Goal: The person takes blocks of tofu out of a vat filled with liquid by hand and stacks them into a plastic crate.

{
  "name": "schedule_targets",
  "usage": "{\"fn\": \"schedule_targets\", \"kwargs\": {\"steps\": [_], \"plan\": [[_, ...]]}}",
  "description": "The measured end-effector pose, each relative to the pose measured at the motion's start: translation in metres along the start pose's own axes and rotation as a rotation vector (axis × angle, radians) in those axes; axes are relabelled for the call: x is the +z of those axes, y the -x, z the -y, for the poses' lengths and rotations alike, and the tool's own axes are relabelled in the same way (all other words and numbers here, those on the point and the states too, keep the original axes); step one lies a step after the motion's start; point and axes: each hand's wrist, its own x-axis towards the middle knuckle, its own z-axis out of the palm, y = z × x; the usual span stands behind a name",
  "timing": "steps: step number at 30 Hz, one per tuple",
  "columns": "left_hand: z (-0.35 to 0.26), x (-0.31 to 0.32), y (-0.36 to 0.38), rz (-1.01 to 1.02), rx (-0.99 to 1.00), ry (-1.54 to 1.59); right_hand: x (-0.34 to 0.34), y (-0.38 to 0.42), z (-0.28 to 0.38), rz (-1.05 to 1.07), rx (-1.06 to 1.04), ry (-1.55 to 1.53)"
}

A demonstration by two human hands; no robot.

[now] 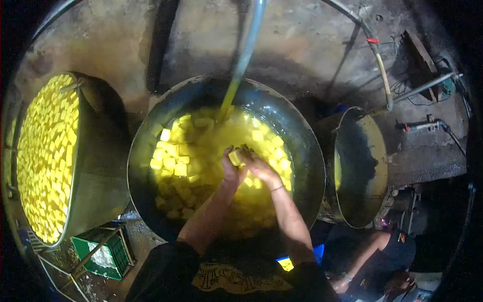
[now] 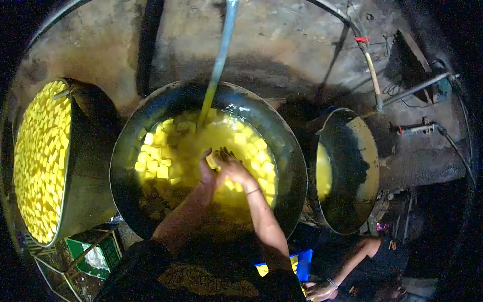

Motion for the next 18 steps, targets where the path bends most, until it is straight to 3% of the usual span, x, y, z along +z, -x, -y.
{"fn": "schedule_targets", "kwargs": {"steps": [2, 3, 5, 6, 7, 9, 11, 12, 14, 15, 17, 18], "plan": [[-0.047, 0.043, 0.02, -0.181, -0.083, 0.268, -0.003, -0.031, -0.008, 0.047, 0.091, -0.159], [-0.064, 0.045, 0.018, -0.176, -0.066, 0.264, -0.003, -0.043, 0.002, -0.071, 0.158, -0.069], [-0.096, 0.043, 0.016, -0.18, 0.092, 0.155, 0.054, -0.104, -0.073, -0.272, 0.023, 0.326], [-0.113, 0.044, 0.016, -0.102, 0.113, 0.065, 0.071, -0.12, -0.076, -0.107, 0.073, 0.482], [-0.123, 0.047, 0.016, -0.095, 0.137, 0.063, 0.118, -0.143, -0.128, -0.467, -0.123, 0.479], [-0.142, 0.052, 0.016, -0.144, 0.21, 0.071, 0.13, -0.14, -0.101, -0.268, 0.049, 0.747], [-0.15, 0.044, 0.015, -0.096, 0.252, 0.074, 0.115, -0.121, -0.074, -0.041, 0.085, 0.803], [-0.151, 0.039, 0.013, -0.106, 0.246, 0.091, 0.1, -0.106, -0.06, 0.053, 0.083, 0.733], [-0.15, 0.051, 0.027, -0.064, 0.242, 0.029, 0.076, -0.075, -0.057, 0.056, 0.06, -0.034], [-0.147, 0.054, 0.026, -0.05, 0.228, 0.033, 0.062, -0.058, -0.057, 0.056, 0.028, -0.808], [-0.134, 0.055, 0.022, -0.105, 0.121, 0.132, 0.025, -0.015, -0.01, 0.282, -0.061, -1.057], [-0.125, 0.062, 0.026, -0.004, 0.111, 0.09, 0.015, 0.008, 0.008, 0.246, -0.065, -1.135]]}}
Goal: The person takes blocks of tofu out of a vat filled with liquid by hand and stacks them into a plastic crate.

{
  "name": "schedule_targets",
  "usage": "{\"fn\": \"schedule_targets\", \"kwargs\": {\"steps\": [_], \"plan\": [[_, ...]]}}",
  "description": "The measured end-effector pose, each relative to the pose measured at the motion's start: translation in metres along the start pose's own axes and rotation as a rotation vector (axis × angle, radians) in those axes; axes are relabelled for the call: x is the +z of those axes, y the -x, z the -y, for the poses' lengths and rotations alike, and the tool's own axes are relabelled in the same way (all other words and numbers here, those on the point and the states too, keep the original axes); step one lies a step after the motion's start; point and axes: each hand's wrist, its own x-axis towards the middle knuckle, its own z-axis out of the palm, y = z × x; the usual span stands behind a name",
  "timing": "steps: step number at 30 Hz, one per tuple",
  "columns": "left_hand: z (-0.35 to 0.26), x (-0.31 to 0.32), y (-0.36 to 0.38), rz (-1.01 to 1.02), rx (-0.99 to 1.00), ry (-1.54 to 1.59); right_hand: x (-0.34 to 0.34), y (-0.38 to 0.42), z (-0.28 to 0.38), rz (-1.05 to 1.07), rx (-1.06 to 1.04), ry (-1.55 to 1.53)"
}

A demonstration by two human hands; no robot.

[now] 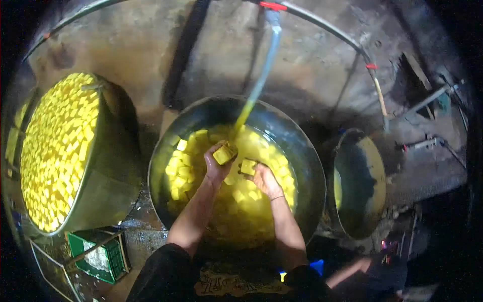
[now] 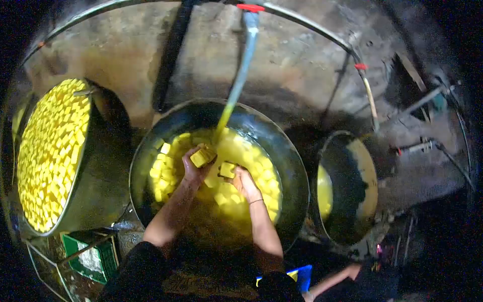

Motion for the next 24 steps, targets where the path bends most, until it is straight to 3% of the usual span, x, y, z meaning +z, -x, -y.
{"fn": "schedule_targets", "kwargs": {"steps": [1, 3, 5, 7, 8, 10, 11, 13, 15, 16, 17, 19, 20, 22, 23, 24], "plan": [[0.011, 0.001, 0.002, 0.004, -0.042, -0.011, 0.011, 0.016, 0.009, -0.035, -0.023, -0.013], [0.035, -0.004, 0.004, 0.077, -0.062, -0.156, 0.033, 0.045, 0.021, -0.142, -0.143, 0.435], [0.069, -0.014, 0.009, 0.195, 0.104, -0.391, 0.071, 0.085, 0.044, -0.22, -0.207, 0.523], [0.09, -0.006, 0.017, 0.233, -0.201, -0.255, 0.076, 0.113, 0.051, -0.203, -0.334, 0.705], [0.106, -0.003, 0.03, 0.262, -0.23, -0.28, 0.076, 0.125, 0.054, -0.215, -0.375, 0.76], [0.138, 0.017, 0.052, 0.34, -0.293, -0.254, 0.068, 0.145, 0.062, -0.401, -0.642, 1.421], [0.152, 0.026, 0.069, 0.381, -0.271, -0.284, 0.066, 0.157, 0.063, -0.637, -0.422, 1.42], [0.172, 0.064, 0.111, 0.431, -0.311, -0.333, 0.032, 0.185, 0.054, -0.709, -0.585, 1.314], [0.203, 0.082, 0.145, 0.387, -0.565, -0.102, 0.022, 0.231, 0.054, -0.57, -0.483, 1.181], [0.223, 0.078, 0.157, 0.469, -0.559, -0.13, 0.01, 0.256, 0.051, -0.517, -0.612, 1.172], [0.236, 0.087, 0.185, 0.41, -0.574, -0.273, 0.011, 0.289, 0.054, -0.492, -0.574, 1.171], [0.261, 0.111, 0.25, 0.315, -0.612, -0.582, 0.009, 0.358, 0.034, -0.591, -0.546, 0.859], [0.268, 0.118, 0.283, 0.318, -0.785, -0.644, 0.007, 0.392, 0.017, -0.647, -0.557, 0.751], [0.305, 0.087, 0.333, 0.311, -0.967, -0.813, 0.011, 0.459, -0.023, -0.813, -0.534, 0.487], [0.315, 0.07, 0.349, 0.371, -0.943, -0.973, 0.006, 0.488, -0.058, -0.955, -0.462, 0.301], [0.325, 0.053, 0.365, 0.431, -0.917, -1.133, -0.007, 0.514, -0.097, -0.953, -0.439, 0.011]]}}
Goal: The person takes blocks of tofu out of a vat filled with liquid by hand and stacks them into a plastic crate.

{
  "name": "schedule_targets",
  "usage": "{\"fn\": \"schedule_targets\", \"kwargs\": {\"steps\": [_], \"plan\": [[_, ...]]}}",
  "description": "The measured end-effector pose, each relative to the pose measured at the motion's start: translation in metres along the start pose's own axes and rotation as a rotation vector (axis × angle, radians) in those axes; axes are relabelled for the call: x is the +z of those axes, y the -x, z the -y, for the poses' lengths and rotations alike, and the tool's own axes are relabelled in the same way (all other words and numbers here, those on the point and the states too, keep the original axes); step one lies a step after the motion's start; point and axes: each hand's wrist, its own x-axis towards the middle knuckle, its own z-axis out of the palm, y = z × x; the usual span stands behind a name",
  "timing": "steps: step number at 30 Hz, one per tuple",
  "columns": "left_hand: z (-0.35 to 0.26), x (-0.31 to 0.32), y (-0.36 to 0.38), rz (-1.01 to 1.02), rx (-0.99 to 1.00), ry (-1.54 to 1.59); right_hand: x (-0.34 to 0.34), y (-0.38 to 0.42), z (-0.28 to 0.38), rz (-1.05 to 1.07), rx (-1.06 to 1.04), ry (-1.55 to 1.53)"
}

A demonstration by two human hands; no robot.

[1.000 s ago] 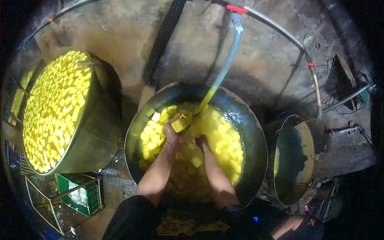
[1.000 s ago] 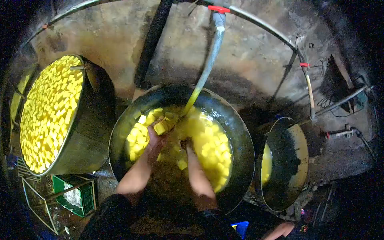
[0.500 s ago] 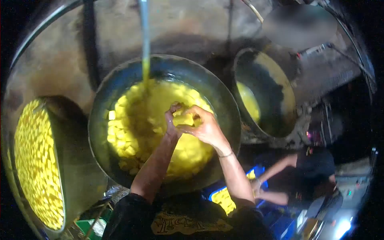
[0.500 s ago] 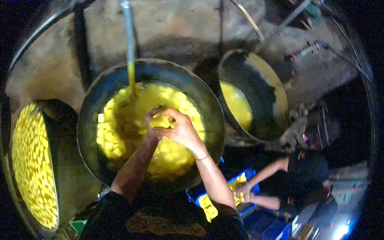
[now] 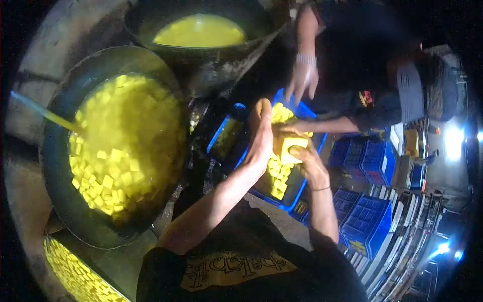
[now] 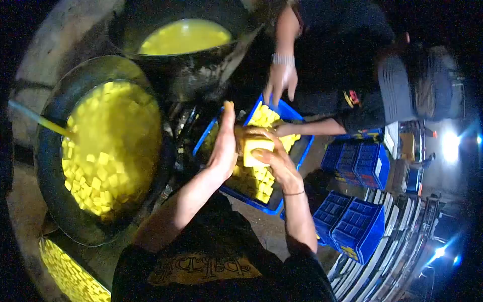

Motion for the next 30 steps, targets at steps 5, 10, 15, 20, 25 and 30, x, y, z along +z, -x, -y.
{"fn": "schedule_targets", "kwargs": {"steps": [5, 10, 15, 20, 25, 30], "plan": [[0.094, -0.009, -0.03, -0.066, 0.018, -0.35, -0.117, 0.04, -0.164, -0.519, 0.182, -0.261], [0.101, -0.028, -0.041, -0.131, -0.05, -0.312, -0.171, 0.018, -0.322, -0.783, 0.713, 1.139], [0.026, -0.041, -0.009, -0.08, -0.095, -0.008, -0.107, 0.006, -0.347, -0.95, 0.828, 1.473], [-0.109, -0.135, 0.03, 0.023, 0.372, 0.066, -0.164, 0.015, -0.343, -0.021, 0.487, 1.525], [-0.156, -0.258, 0.065, -0.517, 0.334, -0.76, -0.093, -0.04, -0.188, -0.294, 0.503, 1.237], [-0.07, -0.34, 0.045, -0.382, -0.136, -1.56, 0.153, -0.088, 0.007, 0.189, -0.559, 0.835]]}}
